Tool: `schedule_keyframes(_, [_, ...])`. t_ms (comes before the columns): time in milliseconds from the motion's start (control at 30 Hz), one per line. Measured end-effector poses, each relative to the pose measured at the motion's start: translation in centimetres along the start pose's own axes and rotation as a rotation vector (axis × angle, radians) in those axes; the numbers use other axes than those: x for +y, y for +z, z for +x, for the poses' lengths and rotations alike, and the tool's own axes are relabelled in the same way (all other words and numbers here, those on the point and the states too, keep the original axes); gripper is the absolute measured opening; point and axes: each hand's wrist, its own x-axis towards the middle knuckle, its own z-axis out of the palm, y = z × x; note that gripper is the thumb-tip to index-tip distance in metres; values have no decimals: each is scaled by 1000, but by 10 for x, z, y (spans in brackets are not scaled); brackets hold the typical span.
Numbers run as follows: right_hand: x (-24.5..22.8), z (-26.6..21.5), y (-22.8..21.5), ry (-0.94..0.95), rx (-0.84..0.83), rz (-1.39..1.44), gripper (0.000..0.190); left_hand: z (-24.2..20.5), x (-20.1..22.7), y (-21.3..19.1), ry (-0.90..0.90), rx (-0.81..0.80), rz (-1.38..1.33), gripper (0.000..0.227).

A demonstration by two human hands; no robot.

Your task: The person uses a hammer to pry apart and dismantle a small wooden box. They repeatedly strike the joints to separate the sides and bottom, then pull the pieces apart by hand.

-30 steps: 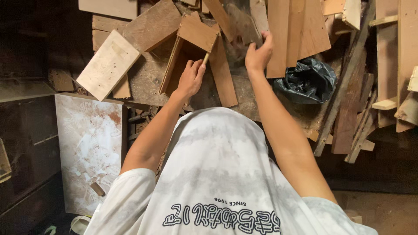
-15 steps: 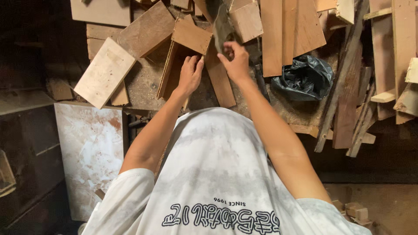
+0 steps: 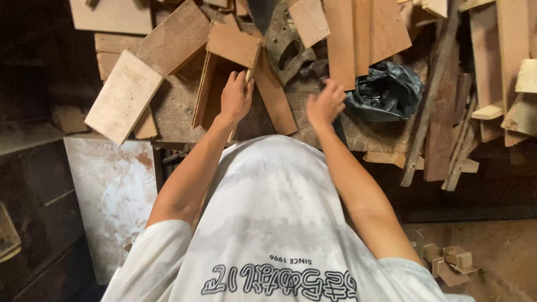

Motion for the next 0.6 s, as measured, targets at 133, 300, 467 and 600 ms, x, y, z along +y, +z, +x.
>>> schedule_keyframes(133, [29,-6,-9,-13,-1,-15,64,8,9,-23,-59,-42,-60,21])
schedule_keyframes(300, [34,-10,-11,-47,-10,167,57,27,-4,-73,-185,-270,-163,24])
schedule_keyframes(467, [27,-5,-10,74,-35,254,47,28,-26,-91,47,-96,-480,26])
schedule_keyframes(600, [34,-9,-4,-5,-3,276,43,18,-31,-86,-30,60,-434,31])
